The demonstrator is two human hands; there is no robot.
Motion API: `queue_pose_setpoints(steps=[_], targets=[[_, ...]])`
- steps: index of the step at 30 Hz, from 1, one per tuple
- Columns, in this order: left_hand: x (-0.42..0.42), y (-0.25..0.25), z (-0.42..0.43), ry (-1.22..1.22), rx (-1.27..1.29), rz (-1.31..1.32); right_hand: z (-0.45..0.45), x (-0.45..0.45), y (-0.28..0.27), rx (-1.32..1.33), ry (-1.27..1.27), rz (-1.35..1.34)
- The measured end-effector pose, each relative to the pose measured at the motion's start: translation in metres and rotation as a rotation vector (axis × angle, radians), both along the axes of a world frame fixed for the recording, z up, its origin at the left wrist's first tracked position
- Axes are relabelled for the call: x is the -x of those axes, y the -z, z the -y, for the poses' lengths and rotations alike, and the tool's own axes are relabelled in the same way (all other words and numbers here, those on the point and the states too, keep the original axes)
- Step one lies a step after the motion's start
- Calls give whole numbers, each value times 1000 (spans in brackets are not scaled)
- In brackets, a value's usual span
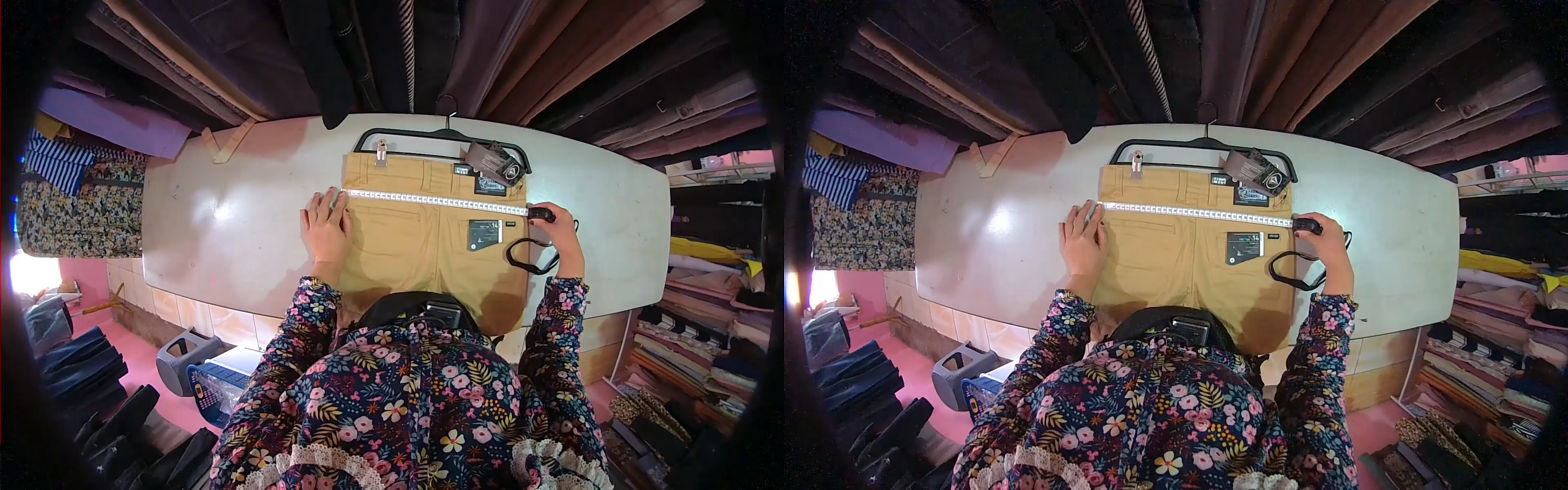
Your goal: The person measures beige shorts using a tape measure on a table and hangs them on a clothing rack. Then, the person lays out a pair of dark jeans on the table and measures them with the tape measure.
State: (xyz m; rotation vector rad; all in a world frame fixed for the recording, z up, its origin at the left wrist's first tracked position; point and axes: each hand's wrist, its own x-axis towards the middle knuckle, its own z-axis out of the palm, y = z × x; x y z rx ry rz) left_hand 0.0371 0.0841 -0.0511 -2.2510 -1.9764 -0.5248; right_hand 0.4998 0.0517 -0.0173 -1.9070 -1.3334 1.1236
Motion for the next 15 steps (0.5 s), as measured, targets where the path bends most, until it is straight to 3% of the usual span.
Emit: queue_pose_setpoints(steps=[5,8,11,13,15], targets=[[-1,-7,2,-2,21,30,6,8,-8,-108,-74,168],[-5,-12,-9,-76,172,226,18,10,-12,-160,-28,159],[-15,-14,-36,70,46,398,39,-3,-10,-218,54,101],[-35,-20,-64,300,136,269,57,-11,-17,-203,179,119],[-56,-18,-94,350,154,183,78,-23,-29,-204,253,115]])
